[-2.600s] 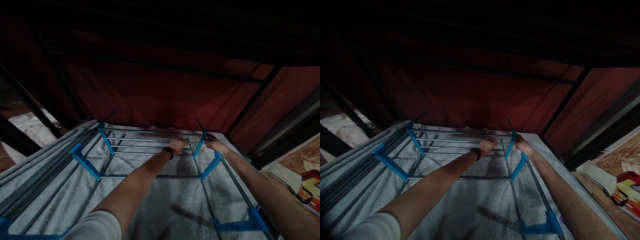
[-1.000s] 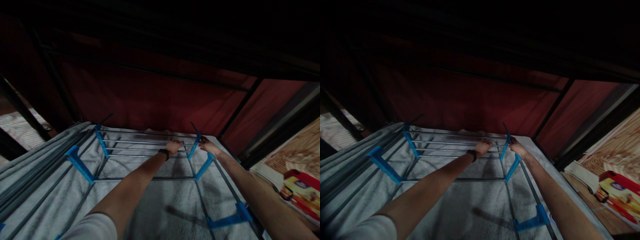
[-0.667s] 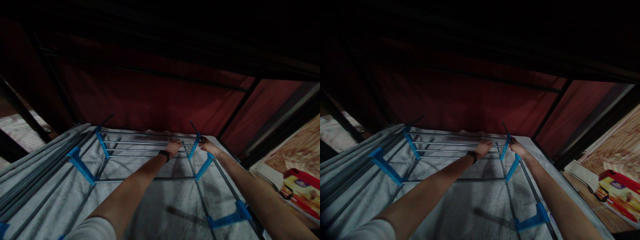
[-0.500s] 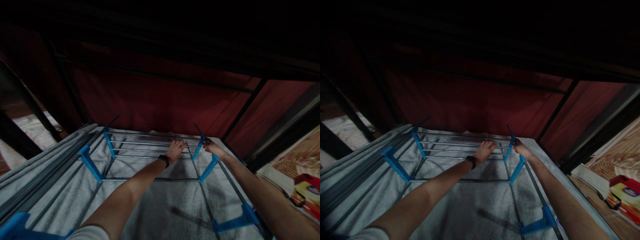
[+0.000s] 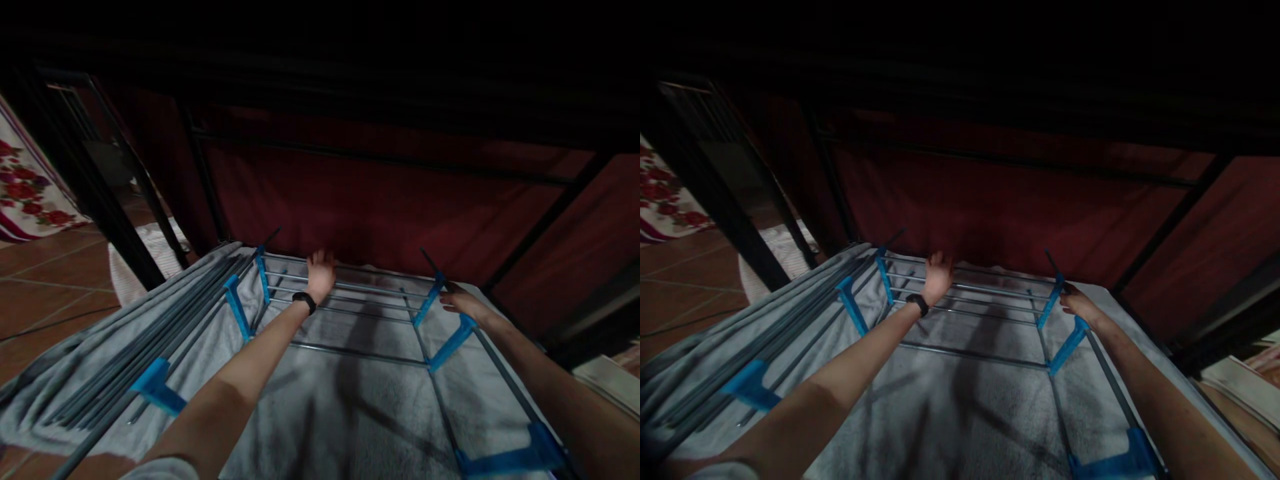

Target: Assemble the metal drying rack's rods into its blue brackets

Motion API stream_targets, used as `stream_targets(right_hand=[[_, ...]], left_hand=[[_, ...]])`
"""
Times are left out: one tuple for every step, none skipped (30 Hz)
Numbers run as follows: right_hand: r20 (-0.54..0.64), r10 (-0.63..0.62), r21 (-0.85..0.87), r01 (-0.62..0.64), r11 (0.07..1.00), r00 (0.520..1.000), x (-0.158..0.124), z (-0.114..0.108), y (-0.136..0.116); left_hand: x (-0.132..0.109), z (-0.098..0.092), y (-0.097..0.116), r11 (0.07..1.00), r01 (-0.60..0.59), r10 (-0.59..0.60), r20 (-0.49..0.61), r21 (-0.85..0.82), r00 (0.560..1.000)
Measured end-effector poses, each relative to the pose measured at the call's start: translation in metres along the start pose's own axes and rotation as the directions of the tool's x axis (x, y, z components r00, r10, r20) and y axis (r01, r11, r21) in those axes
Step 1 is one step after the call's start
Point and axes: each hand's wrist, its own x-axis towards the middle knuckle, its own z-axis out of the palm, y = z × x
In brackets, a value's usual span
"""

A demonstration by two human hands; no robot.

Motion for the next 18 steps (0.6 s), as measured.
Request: stream_targets(right_hand=[[0.004, 0.009, 0.005, -0.009, 1.0, 1.0, 0.0, 0.0, 0.0], [0.008, 0.014, 0.012, -0.014, 1.0, 1.0, 0.001, 0.0, 0.0], [0.011, 0.016, 0.019, -0.016, 1.0, 1.0, 0.001, 0.0, 0.001], [0.011, 0.016, 0.026, -0.016, 1.0, 1.0, 0.001, 0.0, 0.001], [0.008, 0.014, 0.032, -0.014, 0.999, 1.0, 0.001, 0.001, 0.002], [0.002, 0.01, 0.039, -0.01, 0.999, 1.0, 0.001, 0.001, 0.002], [-0.004, 0.005, 0.046, -0.005, 0.999, 1.0, 0.001, 0.001, 0.003], [-0.006, 0.002, 0.05, -0.002, 0.999, 1.0, 0.001, 0.001, 0.003], [-0.004, 0.002, 0.053, -0.001, 0.999, 1.0, 0.001, 0.001, 0.003], [0.002, 0.004, 0.054, -0.004, 0.999, 1.0, 0.001, 0.001, 0.003], [0.007, 0.01, 0.054, -0.011, 0.999, 1.0, 0.001, 0.001, 0.003], [0.011, 0.017, 0.053, -0.017, 0.998, 1.0, 0.0, 0.001, 0.002], [0.011, 0.018, 0.053, -0.019, 0.998, 1.0, 0.0, 0.001, 0.002], [0.006, 0.014, 0.054, -0.014, 0.998, 1.0, -0.001, 0.001, 0.002], [-0.002, 0.005, 0.052, -0.005, 0.999, 1.0, -0.002, 0.002, 0.001], [-0.012, -0.006, 0.043, 0.006, 0.999, 1.0, -0.003, 0.002, 0.0], [-0.02, -0.018, 0.019, 0.019, 1.0, 1.0, -0.004, 0.002, -0.001], [-0.028, -0.032, -0.025, 0.031, 0.999, 0.999, -0.006, 0.001, -0.003]], left_hand=[[0.0, 0.0, -0.007, 1.0, -0.022, 0.022, 0.023, -0.003, 0.999], [0.001, 0.001, -0.013, 0.998, -0.055, 0.056, 0.041, -0.016, 0.998], [0.0, 0.002, -0.018, 0.995, -0.095, 0.096, 0.056, -0.033, 0.994], [0.0, 0.003, -0.022, 0.989, -0.138, 0.141, 0.07, -0.048, 0.988], [0.0, 0.005, -0.025, 0.982, -0.179, 0.184, 0.086, -0.056, 0.979], [0.0, 0.006, -0.026, 0.975, -0.213, 0.218, 0.103, -0.057, 0.97], [0.0, 0.008, -0.028, 0.97, -0.239, 0.243, 0.119, -0.052, 0.963], [0.001, 0.009, -0.029, 0.965, -0.258, 0.263, 0.135, -0.047, 0.955], [0.002, 0.011, -0.03, 0.96, -0.275, 0.279, 0.147, -0.046, 0.949], [0.003, 0.012, -0.03, 0.956, -0.289, 0.293, 0.154, -0.048, 0.944], [0.005, 0.013, -0.031, 0.953, -0.298, 0.302, 0.154, -0.052, 0.941], [0.006, 0.014, -0.032, 0.951, -0.303, 0.308, 0.152, -0.057, 0.939], [0.008, 0.015, -0.033, 0.949, -0.309, 0.315, 0.152, -0.064, 0.937], [0.01, 0.015, -0.034, 0.947, -0.313, 0.32, 0.153, -0.071, 0.935], [0.011, 0.015, -0.034, 0.945, -0.316, 0.325, 0.156, -0.079, 0.933], [0.011, 0.015, -0.035, 0.943, -0.319, 0.33, 0.157, -0.09, 0.931], [0.011, 0.015, -0.035, 0.942, -0.319, 0.332, 0.149, -0.104, 0.931], [0.008, 0.015, -0.036, 0.942, -0.314, 0.328, 0.125, -0.121, 0.936]])
